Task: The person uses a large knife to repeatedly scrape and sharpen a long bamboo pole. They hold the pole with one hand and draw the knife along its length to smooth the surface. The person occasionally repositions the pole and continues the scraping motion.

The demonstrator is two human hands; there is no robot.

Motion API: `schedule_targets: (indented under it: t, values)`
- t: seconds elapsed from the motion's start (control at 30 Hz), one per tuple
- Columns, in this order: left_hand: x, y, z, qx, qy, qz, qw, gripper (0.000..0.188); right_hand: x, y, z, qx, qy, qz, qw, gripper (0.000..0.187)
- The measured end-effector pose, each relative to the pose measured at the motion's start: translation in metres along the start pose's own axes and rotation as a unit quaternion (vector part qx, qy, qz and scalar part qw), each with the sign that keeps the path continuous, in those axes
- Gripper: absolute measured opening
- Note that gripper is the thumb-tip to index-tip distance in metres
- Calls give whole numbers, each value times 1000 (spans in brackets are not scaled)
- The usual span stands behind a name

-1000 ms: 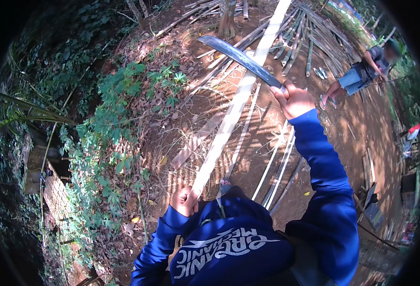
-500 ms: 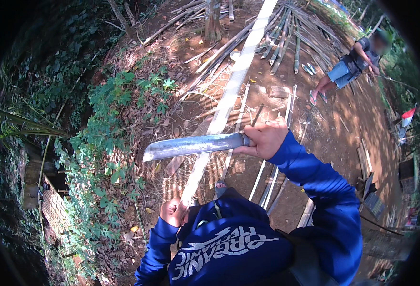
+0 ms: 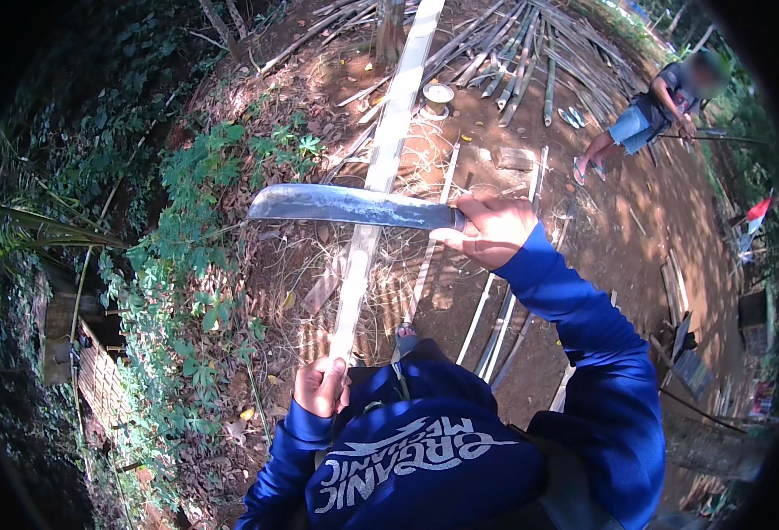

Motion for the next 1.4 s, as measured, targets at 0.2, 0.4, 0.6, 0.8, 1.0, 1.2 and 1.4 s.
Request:
schedule_targets:
  t: [0.2,0.4,0.6,0.8,1.0,1.2,1.4]
  values:
    - [19,-14,-13,-16,-9,-9,1000,36,-18,25,-11,-101,-40,9,994,47]
    - [44,-14,-34,-63,4,-24,998,38,14,24,-8,9,-6,-74,997,46]
    - [64,-30,-38,-29,56,8,998,33,-66,46,-21,-32,-73,81,993,42]
    - [75,-38,-40,1,-9,-20,1000,36,-1,33,-15,-41,-106,-118,986,44]
    - [116,-39,-49,-16,-17,-31,999,37,-98,59,-35,-134,-151,105,974,49]
    - [152,-63,-78,7,-20,-31,999,35,-128,64,-39,-110,-226,93,963,51]
    - [240,-87,-104,26,-52,-79,995,31,-191,63,-67,-177,-212,212,938,53]
Point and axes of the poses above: each hand's wrist, its own y-axis towards the middle knuckle, its own z-axis out of the palm, x = y × z, the point moved 7 cm from there along y, towards the middle knuckle, and after that the axes turned 1 degree about y, right-handed, at the moved point
